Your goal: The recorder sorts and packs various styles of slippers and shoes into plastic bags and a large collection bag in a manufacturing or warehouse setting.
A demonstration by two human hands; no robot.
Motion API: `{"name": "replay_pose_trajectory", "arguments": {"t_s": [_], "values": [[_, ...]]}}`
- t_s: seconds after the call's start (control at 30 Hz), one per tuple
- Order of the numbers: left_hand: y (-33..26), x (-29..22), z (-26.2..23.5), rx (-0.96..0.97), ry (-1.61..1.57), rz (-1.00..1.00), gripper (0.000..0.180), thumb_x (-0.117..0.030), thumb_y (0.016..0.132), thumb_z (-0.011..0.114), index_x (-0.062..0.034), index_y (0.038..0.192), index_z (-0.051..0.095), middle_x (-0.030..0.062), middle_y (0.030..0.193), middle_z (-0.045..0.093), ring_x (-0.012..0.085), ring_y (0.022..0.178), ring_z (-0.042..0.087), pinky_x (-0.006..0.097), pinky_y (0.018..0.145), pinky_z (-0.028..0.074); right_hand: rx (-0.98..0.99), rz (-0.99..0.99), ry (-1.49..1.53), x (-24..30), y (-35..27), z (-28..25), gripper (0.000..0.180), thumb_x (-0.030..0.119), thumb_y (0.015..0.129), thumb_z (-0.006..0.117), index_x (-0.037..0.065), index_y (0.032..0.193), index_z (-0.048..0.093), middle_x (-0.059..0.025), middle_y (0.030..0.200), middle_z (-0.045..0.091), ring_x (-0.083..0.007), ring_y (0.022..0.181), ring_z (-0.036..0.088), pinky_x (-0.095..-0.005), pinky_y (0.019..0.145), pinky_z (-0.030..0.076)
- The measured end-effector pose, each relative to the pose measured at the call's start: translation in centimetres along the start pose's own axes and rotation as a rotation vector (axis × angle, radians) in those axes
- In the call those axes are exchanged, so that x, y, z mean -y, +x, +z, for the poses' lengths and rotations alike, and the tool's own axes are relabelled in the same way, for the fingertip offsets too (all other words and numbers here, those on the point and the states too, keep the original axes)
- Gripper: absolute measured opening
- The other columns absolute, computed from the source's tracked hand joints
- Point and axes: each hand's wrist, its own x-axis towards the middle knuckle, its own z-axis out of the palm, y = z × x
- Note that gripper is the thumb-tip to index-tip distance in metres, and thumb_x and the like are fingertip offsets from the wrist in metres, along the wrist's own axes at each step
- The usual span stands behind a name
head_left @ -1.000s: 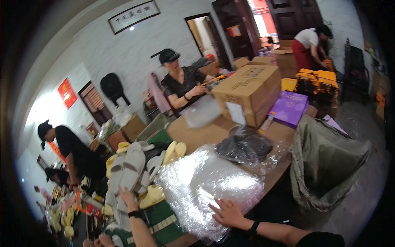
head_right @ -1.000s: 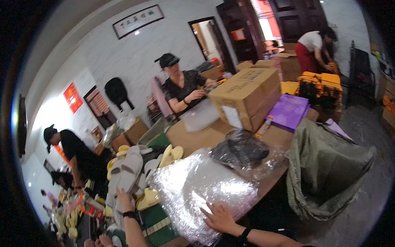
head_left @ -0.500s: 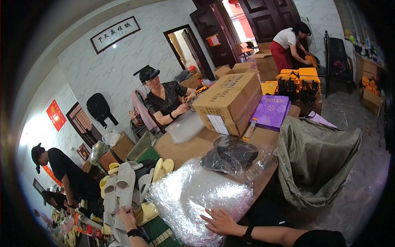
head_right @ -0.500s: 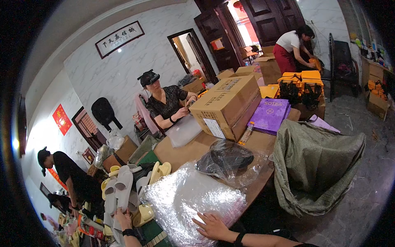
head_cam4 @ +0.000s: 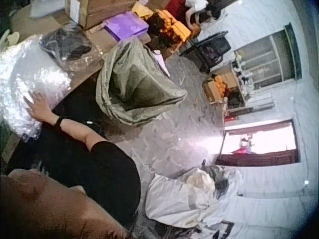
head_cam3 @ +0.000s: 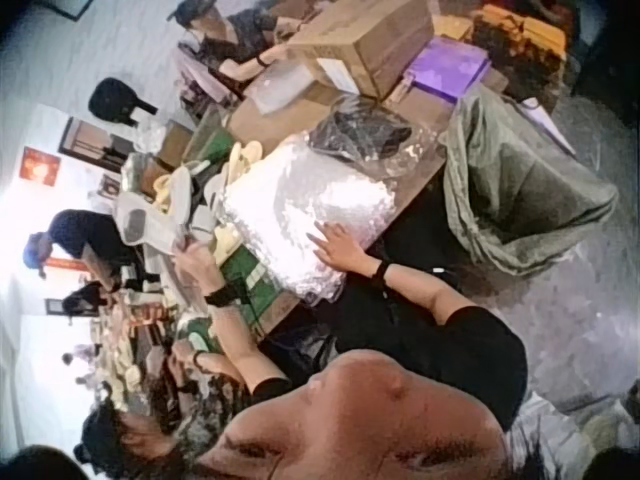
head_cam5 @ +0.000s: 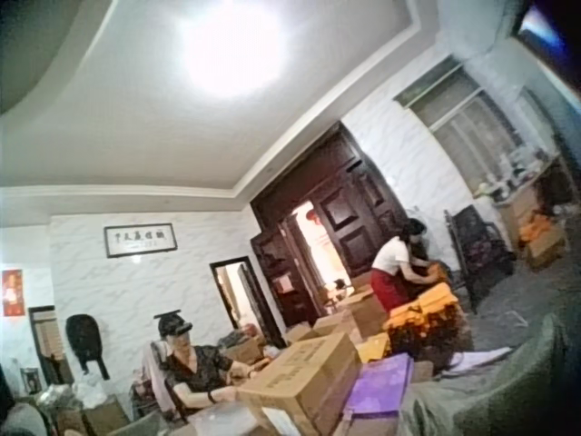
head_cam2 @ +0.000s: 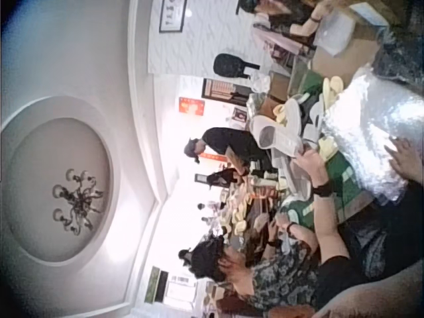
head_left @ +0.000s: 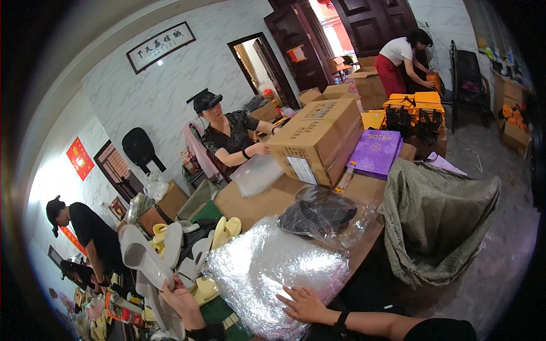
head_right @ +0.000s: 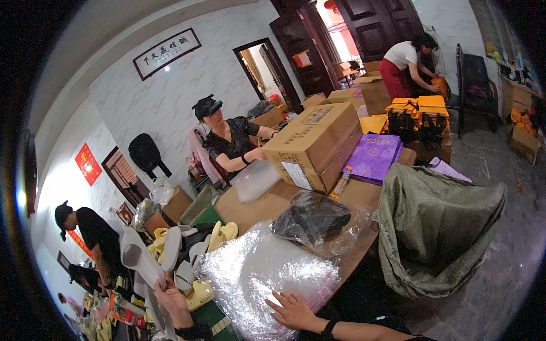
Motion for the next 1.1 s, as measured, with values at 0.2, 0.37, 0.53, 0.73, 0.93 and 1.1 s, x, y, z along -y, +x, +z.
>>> {"name": "replay_pose_trajectory", "arguments": {"t_s": [0.2,0.37,0.53,0.73,0.93,1.1], "values": [[-10.6,-3.2,7.8,-0.011,0.098,0.097,0.057,-0.014,0.089,0.051,-0.0086,0.138,0.023,0.011,0.117,0.048,0.016,0.087,0.054,0.028,0.078,0.046,0.005,0.006,-0.041,-0.1,-0.1,0.1,0.048,0.038,0.092,0.045,0.018,0.135,0.042,-0.0145,0.135,0.043,-0.03,0.115,0.046,-0.0449,0.097,0.035],[-17.3,-5.1,8.0,0.256,-0.003,-0.144,0.043,-0.012,0.085,0.057,-0.0065,0.126,0.047,0.0165,0.116,0.054,0.0321,0.095,0.058,0.044,0.077,0.047,-0.006,-0.005,-0.041,0.2,0.1,-0.3,0.048,0.038,0.091,0.046,0.017,0.135,0.042,-0.0149,0.135,0.043,-0.0306,0.114,0.048,-0.0452,0.096,0.035],[-22.6,-4.1,10.1,0.235,-0.009,-0.211,0.065,-0.001,0.083,0.054,-0.0082,0.139,0.023,0.0137,0.112,0.052,0.0231,0.082,0.057,0.032,0.067,0.048,0.043,0.032,-0.053,0.5,0.1,-0.4,0.046,0.037,0.091,0.047,0.018,0.133,0.044,-0.0138,0.135,0.044,-0.0317,0.115,0.048,-0.0446,0.098,0.035],[-22.0,3.9,6.1,0.287,0.187,-0.626,0.032,-0.005,0.087,0.053,-0.0052,0.119,0.053,0.0183,0.126,0.045,0.0276,0.095,0.056,0.038,0.073,0.048,0.16,0.049,-0.002,0.3,0.2,-0.5,0.045,0.034,0.087,0.049,0.014,0.127,0.049,-0.0145,0.138,0.04,-0.031,0.12,0.042,-0.0453,0.102,0.03],[-23.3,8.8,6.6,0.188,0.005,-0.646,0.065,0.001,0.09,0.047,-0.0179,0.141,0.011,0.0126,0.128,0.037,0.0274,0.095,0.053,0.039,0.08,0.051,0.337,0.11,0.047,-1.1,-0.9,1.8,0.054,0.029,0.078,0.054,0.008,0.127,0.046,-0.0126,0.129,0.047,-0.0332,0.127,0.032,-0.0438,0.106,0.021],[-24.4,11.8,4.8,0.193,-0.009,-0.692,0.067,0.001,0.09,0.05,-0.0188,0.14,0.009,0.012,0.132,0.031,0.0287,0.106,0.047,0.046,0.085,0.05,0.258,0.057,0.03,-2.8,-2.6,5.4,0.056,0.028,0.086,0.046,0.002,0.135,0.033,-0.0164,0.14,0.036,-0.0318,0.132,0.027,-0.0428,0.11,0.015]]}}
